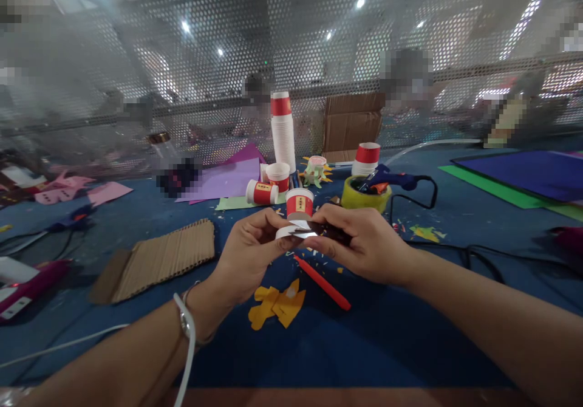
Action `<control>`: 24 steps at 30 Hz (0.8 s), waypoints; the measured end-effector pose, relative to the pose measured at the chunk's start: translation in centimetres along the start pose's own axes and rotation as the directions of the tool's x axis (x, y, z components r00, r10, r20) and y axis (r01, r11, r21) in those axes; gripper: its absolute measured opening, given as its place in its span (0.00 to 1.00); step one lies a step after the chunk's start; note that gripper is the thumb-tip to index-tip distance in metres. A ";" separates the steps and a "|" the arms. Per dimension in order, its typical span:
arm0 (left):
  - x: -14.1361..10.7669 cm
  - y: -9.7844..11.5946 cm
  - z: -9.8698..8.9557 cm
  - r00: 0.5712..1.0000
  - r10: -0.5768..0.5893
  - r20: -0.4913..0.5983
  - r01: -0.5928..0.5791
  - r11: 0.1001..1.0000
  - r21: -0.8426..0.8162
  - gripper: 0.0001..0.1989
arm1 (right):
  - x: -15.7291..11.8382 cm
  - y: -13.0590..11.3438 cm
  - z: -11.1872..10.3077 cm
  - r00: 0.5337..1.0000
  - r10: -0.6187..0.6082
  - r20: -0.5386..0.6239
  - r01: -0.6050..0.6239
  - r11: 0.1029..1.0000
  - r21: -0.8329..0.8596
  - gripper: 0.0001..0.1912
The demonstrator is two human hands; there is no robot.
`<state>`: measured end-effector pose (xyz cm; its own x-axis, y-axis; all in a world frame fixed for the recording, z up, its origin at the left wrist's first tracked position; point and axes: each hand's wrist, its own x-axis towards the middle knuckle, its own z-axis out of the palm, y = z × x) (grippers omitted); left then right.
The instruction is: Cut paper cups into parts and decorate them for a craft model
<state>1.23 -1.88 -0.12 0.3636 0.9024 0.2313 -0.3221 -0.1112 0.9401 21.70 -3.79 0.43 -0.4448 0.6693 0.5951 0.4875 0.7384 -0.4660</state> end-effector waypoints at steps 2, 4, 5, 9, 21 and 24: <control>0.0 0.0 0.0 1.000 -0.008 0.008 0.009 1.000 -0.010 0.10 | 0.0 -0.1 -0.1 1.000 -0.010 0.005 0.010 1.000 -0.010 0.14; 0.0 0.0 -0.1 1.000 -0.008 0.016 0.008 1.000 -0.015 0.09 | 0.0 -0.1 -0.1 1.000 -0.013 0.013 0.013 1.000 -0.010 0.14; 0.0 0.0 -0.1 1.000 -0.007 0.018 0.007 1.000 -0.015 0.09 | 0.0 -0.1 -0.2 1.000 -0.014 0.018 0.014 1.000 -0.010 0.14; 0.1 0.1 -0.2 1.000 -0.009 0.030 0.009 1.000 -0.003 0.09 | 0.0 -0.1 -0.3 1.000 -0.008 0.023 0.008 1.000 -0.016 0.14; 0.1 0.6 -0.1 0.992 -0.120 0.024 0.119 0.992 0.045 0.10 | 0.2 0.0 -0.3 0.997 0.050 0.065 -0.045 0.996 -0.071 0.16; 0.2 0.8 -0.1 0.991 -0.135 0.018 0.133 0.990 0.052 0.11 | 0.1 0.1 -0.2 0.996 0.060 0.069 -0.055 0.997 -0.063 0.16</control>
<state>0.97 -1.78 0.63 0.4194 0.9015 0.1072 -0.2246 -0.0114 0.9744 21.84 -3.65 0.60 -0.4658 0.7162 0.5197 0.5573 0.6937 -0.4563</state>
